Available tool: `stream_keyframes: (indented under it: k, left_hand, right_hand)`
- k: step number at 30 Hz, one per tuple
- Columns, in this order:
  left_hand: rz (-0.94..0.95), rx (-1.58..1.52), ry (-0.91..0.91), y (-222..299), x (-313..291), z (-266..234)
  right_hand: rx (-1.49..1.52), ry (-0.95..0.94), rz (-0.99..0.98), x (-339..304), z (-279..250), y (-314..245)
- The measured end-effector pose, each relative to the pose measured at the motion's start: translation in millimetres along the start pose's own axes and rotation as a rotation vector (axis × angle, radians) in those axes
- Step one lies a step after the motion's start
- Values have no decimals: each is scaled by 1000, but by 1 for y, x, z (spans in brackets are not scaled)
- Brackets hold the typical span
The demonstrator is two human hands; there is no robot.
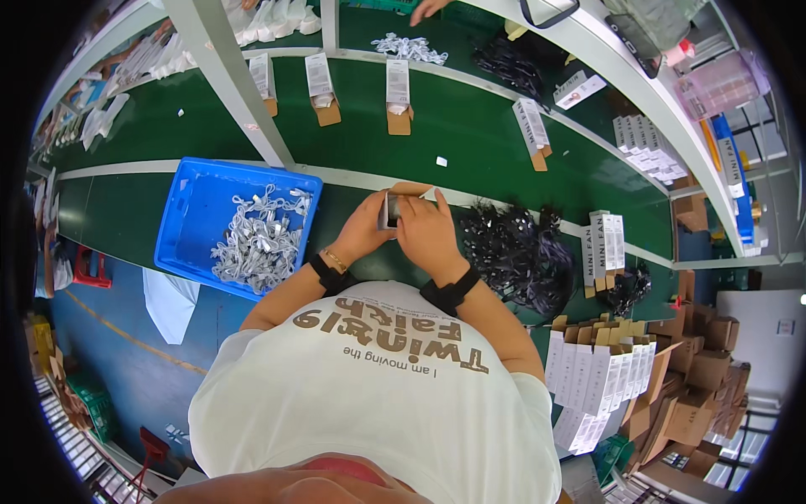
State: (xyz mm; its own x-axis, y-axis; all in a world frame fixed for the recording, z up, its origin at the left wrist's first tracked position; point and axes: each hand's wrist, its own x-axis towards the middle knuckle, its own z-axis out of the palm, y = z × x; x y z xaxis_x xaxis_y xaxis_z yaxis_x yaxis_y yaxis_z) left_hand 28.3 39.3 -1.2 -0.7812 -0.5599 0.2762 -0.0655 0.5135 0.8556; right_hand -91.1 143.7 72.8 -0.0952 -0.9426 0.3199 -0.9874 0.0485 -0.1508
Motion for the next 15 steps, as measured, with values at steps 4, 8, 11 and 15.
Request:
stream_keyframes:
  k: [4,8,11,15]
  left_hand:
    - [50,38,-27,-2,3,5]
    - [49,-4,-30,4,7,1]
    - [-81,-92,-34,13,10,-13]
    - [-147,-50,84,24,3,-29]
  right_hand:
    - [-57,-184,64,9,-3,-1]
    - [54,-228,142,9,-12,5]
    - [276,22,129,3,-26,9]
    - [380,315,160,-29,-53,23]
